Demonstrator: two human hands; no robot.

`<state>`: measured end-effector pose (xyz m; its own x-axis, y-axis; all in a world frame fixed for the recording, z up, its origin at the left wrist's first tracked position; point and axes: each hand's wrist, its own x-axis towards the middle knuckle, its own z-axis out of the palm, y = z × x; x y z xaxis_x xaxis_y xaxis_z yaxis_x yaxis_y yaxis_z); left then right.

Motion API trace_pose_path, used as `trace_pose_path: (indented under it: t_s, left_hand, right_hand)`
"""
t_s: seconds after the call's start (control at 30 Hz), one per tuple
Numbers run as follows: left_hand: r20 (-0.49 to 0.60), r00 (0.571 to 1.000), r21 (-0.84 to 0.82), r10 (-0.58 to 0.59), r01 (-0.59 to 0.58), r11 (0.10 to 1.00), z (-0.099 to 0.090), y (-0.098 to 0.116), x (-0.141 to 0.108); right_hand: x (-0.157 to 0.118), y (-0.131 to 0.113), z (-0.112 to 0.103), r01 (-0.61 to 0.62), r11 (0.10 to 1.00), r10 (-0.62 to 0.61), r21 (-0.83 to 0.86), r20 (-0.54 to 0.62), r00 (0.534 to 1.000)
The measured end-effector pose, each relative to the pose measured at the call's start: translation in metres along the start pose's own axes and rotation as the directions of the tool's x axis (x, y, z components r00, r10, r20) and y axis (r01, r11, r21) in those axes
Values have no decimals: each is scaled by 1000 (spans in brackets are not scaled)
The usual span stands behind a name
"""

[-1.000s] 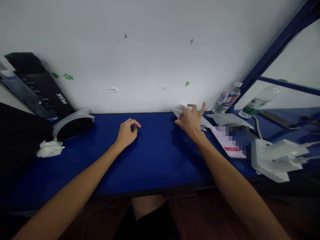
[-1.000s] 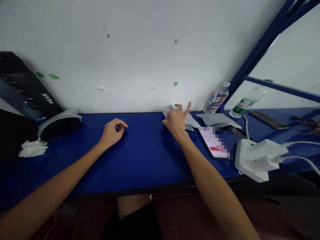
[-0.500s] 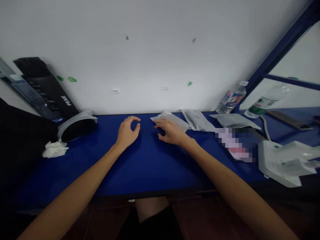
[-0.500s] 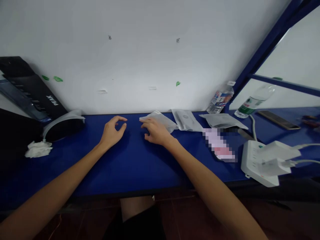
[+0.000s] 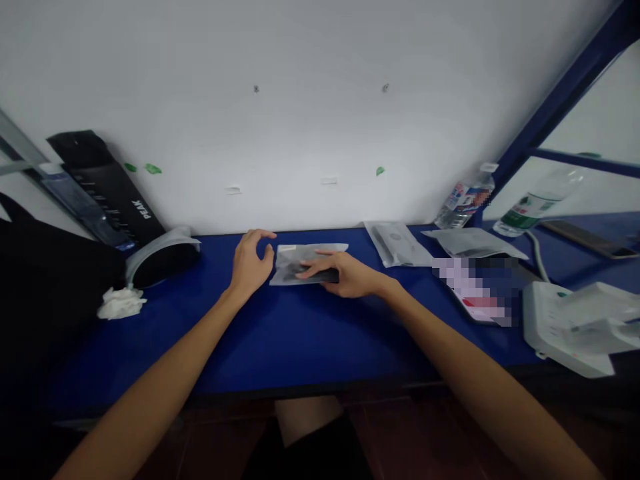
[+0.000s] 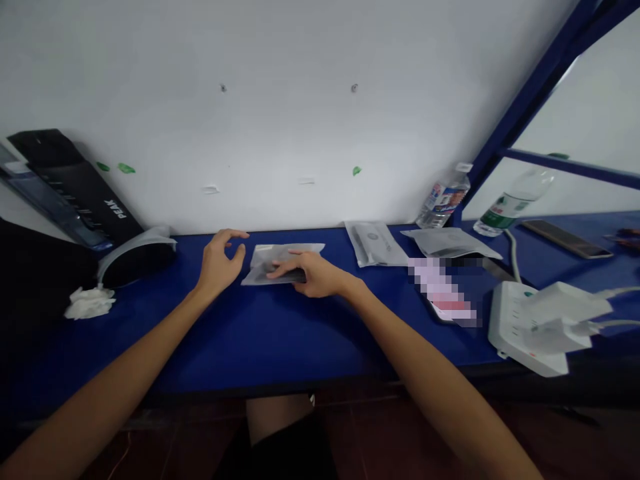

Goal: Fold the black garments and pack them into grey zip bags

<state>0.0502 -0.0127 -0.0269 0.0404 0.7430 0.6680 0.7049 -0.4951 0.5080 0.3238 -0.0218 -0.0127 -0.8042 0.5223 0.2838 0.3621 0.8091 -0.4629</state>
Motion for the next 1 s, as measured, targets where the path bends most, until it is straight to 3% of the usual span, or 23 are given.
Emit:
trace_pose_path:
  t_s: [0.07,0.13,0.23,0.3,0.37,0.43,0.53,0.67,0.73,0.83,0.93,1.0]
  left_hand:
    - [8,1000,-2,-1,1,1000,-1,-1,1]
    - [57,998,-23,16,-14,1000,0,-1,0]
    - [246,969,-30,31,-24,999,3,2,-7]
    - [383,924,37,10,-26,999,6,9,-12]
    - [439,898,125,-12,-48,991,8,18,-16]
    - [401,916,199,-10,-76,977,8,27,-17]
    - [282,959,269,3,-82,960,7,36,-16]
    - [271,962,172,-26,-22,985,7,34,-15]
    - [347,937,138,-24,-26,990,10,30,-17]
    - [506,862,181,-27,-75,981,14,25,-22]
    - [618,785,225,-43,-124,966,14,23,-22]
    - [645,762,235,-47,-141,962,13,24,-21]
  right_hand:
    - [-1,3,-2,4,999,-3,43,-10,1000]
    - [-4,17,-3,-110,994,108,-8,-158,982]
    - [-11,52,-1,-349,935,277,-66,-479,833]
    - [-15,74,3,-442,897,358,-29,-540,762]
    - [-16,87,7,-450,893,387,20,-546,743]
    - [-14,88,11,-404,913,363,46,-540,760]
    - [-8,74,16,-295,953,287,65,-497,819]
    - [-3,47,18,-165,975,209,147,-368,906]
    - [-2,39,18,-132,977,181,164,-328,927]
    - [-1,38,18,-138,983,172,122,-337,926]
    - [1,47,22,-221,975,210,16,-384,899]
    - [2,54,27,-296,954,256,-52,-372,892]
